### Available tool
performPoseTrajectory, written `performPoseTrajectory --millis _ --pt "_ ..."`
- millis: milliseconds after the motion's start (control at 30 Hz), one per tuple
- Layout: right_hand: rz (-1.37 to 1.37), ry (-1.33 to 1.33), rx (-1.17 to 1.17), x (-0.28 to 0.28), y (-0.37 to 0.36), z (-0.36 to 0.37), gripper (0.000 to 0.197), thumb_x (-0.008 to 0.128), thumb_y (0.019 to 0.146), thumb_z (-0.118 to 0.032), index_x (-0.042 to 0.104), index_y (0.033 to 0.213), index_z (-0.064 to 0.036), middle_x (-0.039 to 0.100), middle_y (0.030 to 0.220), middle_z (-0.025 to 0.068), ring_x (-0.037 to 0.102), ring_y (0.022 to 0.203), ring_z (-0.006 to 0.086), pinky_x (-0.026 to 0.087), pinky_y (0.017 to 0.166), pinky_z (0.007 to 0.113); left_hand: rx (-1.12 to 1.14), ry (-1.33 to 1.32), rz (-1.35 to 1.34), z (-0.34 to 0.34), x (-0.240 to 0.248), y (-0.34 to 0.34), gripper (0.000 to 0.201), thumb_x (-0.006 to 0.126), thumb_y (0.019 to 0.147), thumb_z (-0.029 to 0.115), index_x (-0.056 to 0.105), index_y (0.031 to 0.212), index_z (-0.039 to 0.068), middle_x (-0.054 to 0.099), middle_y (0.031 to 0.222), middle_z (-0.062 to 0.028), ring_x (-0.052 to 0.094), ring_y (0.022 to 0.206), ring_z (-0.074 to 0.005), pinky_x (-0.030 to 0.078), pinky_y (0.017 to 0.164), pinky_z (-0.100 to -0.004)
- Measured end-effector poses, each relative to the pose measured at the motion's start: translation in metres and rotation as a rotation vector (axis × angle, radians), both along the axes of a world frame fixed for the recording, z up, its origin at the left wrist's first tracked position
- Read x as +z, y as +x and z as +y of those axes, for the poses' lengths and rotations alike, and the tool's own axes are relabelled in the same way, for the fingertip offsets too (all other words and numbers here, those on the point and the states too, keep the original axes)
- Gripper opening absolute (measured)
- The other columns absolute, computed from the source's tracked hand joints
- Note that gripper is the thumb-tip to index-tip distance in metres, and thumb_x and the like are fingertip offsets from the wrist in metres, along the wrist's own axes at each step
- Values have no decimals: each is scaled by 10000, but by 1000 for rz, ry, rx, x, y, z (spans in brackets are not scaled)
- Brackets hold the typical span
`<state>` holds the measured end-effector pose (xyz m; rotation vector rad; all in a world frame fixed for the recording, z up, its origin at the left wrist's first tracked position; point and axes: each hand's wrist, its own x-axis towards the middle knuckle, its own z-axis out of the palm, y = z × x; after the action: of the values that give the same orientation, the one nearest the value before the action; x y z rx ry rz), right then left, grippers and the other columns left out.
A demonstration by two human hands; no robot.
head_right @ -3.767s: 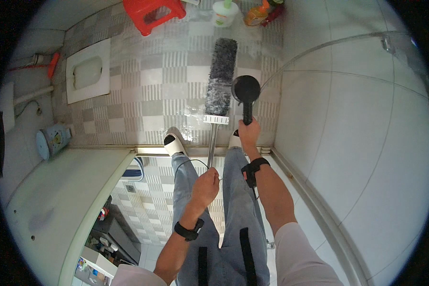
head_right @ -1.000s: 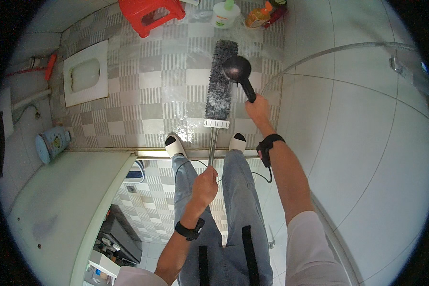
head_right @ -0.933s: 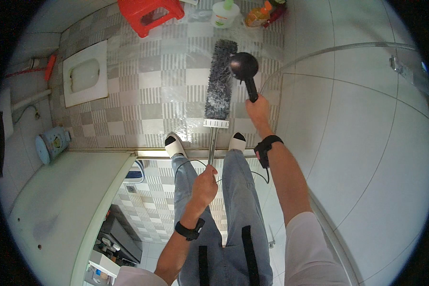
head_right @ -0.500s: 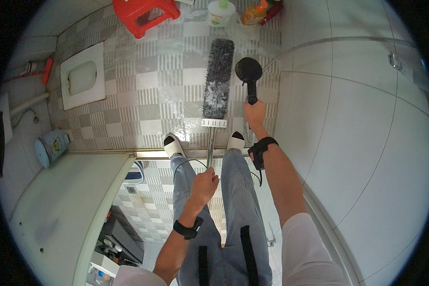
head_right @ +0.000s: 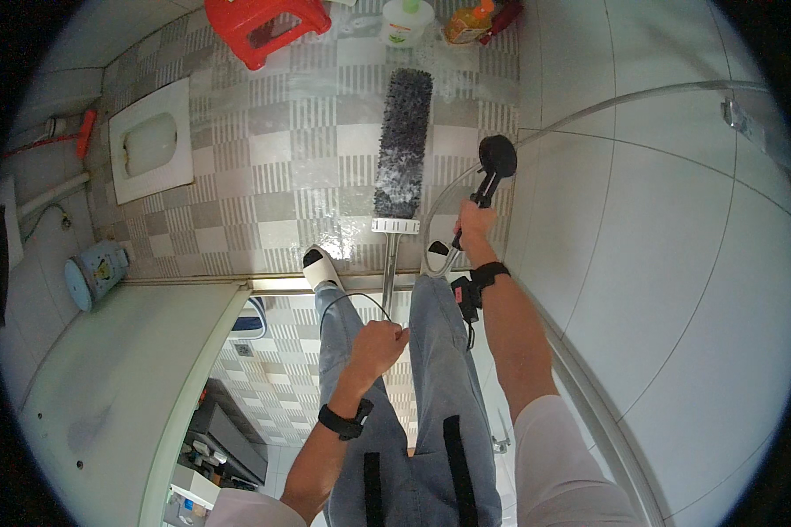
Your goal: The person mops a tiled bathroom floor using a long-handled mop. They then rinse the mop head with a handheld shower head before resuming mopping.
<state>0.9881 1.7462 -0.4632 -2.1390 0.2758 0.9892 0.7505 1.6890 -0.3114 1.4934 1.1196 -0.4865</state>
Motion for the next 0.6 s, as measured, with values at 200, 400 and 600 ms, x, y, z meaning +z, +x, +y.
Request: performPoseTrajectory --millis 200,400,600 --pt "135 -17 -145 -6 -2 -11 191 524 750 -58 436 580 -51 385 462 27 369 346 141 307 334 288 13 -52 22 11 3 4 408 472 887 348 663 729 23 626 717 -196 614 706 -371 503 650 -446" --pt "288 54 -459 -20 0 -24 174 498 757 -56 425 599 -57 358 476 25 348 370 150 333 387 308 31 -46 25 13 1 5 428 461 890 354 667 712 24 622 708 -208 613 707 -377 503 654 -448" --pt "410 83 -505 -44 7 -48 185 484 763 -29 407 596 -49 372 494 47 362 410 169 352 434 329 40 -23 6 9 -8 7 407 482 875 335 660 699 15 620 698 -205 611 688 -378 500 643 -451"
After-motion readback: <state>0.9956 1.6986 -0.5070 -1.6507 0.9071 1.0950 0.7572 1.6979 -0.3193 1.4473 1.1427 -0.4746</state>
